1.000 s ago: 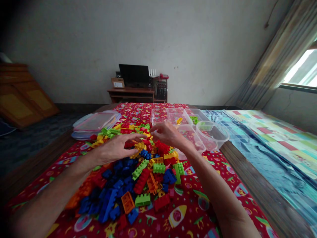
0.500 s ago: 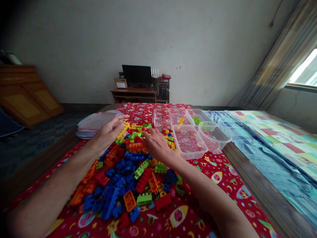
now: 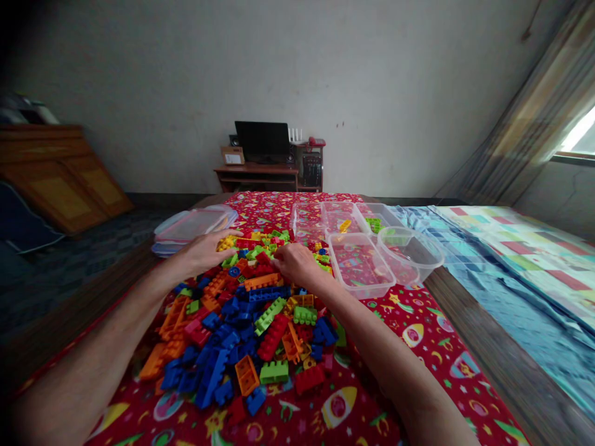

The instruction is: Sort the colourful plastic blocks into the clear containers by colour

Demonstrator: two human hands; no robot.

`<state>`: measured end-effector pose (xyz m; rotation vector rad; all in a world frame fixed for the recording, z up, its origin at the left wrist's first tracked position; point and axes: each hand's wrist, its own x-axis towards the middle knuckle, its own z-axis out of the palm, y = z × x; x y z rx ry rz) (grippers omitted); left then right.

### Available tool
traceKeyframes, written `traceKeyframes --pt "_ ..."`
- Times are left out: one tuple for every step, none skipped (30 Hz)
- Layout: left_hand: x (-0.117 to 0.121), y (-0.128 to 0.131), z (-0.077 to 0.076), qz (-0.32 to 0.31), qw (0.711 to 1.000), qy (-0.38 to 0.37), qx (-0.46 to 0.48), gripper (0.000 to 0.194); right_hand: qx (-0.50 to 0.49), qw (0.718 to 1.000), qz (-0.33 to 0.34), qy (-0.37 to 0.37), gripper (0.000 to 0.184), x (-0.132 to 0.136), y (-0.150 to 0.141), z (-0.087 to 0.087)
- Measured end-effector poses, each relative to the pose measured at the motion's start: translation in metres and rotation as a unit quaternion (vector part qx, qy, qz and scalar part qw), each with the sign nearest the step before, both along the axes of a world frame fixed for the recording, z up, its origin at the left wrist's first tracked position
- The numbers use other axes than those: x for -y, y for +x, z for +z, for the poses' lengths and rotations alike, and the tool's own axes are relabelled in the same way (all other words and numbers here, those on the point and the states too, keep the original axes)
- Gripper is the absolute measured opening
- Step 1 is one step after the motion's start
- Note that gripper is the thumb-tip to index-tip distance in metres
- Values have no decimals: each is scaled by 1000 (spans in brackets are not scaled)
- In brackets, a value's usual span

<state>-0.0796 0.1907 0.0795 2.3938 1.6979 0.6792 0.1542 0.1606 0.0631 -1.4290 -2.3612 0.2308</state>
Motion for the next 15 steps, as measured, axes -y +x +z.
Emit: traceKeyframes --pt "-2 -2 -1 6 1000 1 3 45 -7 1000 -15 22 27 1 0 0" --pt "-3 -3 -2 12 1000 0 4 45 -9 998 -25 48 29 2 1 0" --pt "-4 -3 -3 17 1000 -2 4 44 -5 997 -24 70 30 2 0 -1" --pt "-4 -2 -3 18 1000 -6 4 43 8 997 -12 79 31 1 0 -1" --pt "-3 0 -3 13 1000 -13 8 42 30 997 6 70 31 -2 0 -2" --pt "-2 3 -2 4 1000 -21 19 42 58 997 26 49 29 -4 -1 -3" --pt "-1 6 -1 -8 999 -31 40 44 86 995 37 22 28 -8 -1 -4" --pt "1 10 -1 -21 996 -43 73 46 109 993 42 -2 28 -11 -2 -5" --pt "3 13 0 -33 991 -55 116 49 120 992 40 -16 28 -14 -1 -5" --pt "6 17 1 -45 983 -69 165 52 118 992 34 -20 29 -16 -1 -6" --pt "9 21 1 -56 971 -83 218 53 105 994 27 -18 30 -17 0 -7" --pt "12 25 1 -66 955 -100 273 55 86 996 21 -17 31 -17 1 -7" --pt "15 28 2 -75 934 -120 328 56 64 998 14 -16 32 -17 2 -7" --pt "17 30 2 -82 909 -144 382 58 42 999 5 -17 31 -16 3 -6" --pt "20 33 2 -86 882 -169 431 60 21 1000 -7 -15 28 -14 3 -6"
